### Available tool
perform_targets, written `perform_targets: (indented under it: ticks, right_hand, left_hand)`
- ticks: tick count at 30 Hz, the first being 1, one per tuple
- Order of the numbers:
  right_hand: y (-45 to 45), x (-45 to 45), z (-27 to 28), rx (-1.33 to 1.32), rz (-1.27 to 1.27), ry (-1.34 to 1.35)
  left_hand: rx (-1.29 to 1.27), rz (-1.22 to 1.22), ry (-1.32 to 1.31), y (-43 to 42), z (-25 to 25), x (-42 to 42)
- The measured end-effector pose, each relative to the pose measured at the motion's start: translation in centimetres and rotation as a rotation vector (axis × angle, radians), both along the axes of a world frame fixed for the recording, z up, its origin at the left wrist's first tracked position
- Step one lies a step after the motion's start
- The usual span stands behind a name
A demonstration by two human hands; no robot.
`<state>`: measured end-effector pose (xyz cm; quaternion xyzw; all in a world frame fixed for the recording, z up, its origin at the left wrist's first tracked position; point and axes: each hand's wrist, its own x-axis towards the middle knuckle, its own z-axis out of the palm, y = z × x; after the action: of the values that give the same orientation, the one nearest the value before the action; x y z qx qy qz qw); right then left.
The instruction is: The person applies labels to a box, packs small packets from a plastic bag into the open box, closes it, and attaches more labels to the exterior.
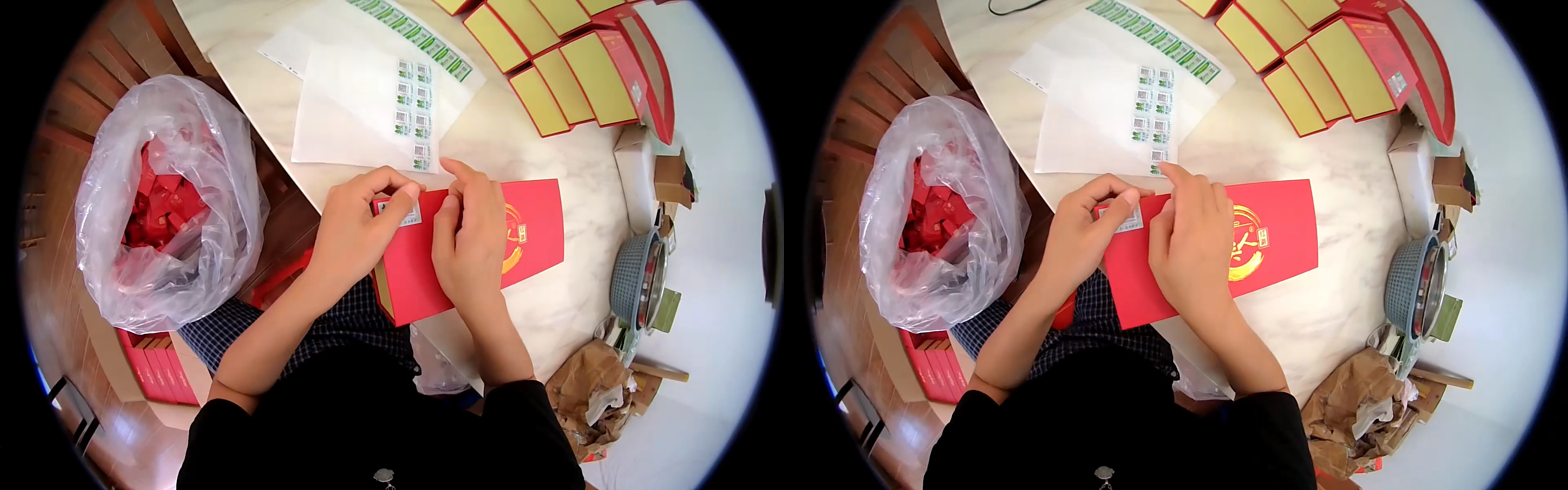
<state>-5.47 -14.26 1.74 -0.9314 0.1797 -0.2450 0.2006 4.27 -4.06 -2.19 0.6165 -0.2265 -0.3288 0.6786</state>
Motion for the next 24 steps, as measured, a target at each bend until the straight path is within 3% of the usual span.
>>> perform_targets:
  ticks: [5,7,8,10,15,18,21,22,24]
  right_hand:
    - [2.1,-3.1,0.0,-0.028,-0.025,-0.042]
    - [4.3,-5.6,-0.5,-0.073,0.002,-0.019]
    - [5.4,-6.7,-0.9,-0.105,0.025,0.018]
    - [7.5,-8.9,-2.4,-0.165,0.005,0.056]
    - [7.5,-9.8,-6.6,-0.431,-0.101,0.003]
    - [6.7,-10.4,-4.5,-0.432,-0.028,-0.049]
    - [4.2,-10.7,-0.3,-0.444,-0.067,-0.407]
    - [4.0,-11.3,1.1,-0.188,-0.182,-0.496]
    - [2.8,-10.3,5.6,-0.087,-0.423,-0.717]
  left_hand:
    - [0.010,-0.017,-0.018,0.9,-0.6,-0.2]
    - [0.032,0.152,-0.283,1.7,-1.6,-0.9]
    - [0.016,0.148,-0.290,2.1,-2.3,-1.2]
    - [0.005,0.245,-0.686,2.9,-3.4,-1.9]
    - [-0.029,0.208,-0.538,4.1,-2.5,-3.3]
    - [-0.071,0.107,-0.542,5.4,-0.7,-2.8]
    - [-0.161,-0.014,-0.461,7.1,2.2,-1.9]
    - [-0.201,-0.019,-0.514,7.3,2.8,-1.2]
    - [-0.249,-0.033,-0.582,7.5,3.0,-0.2]
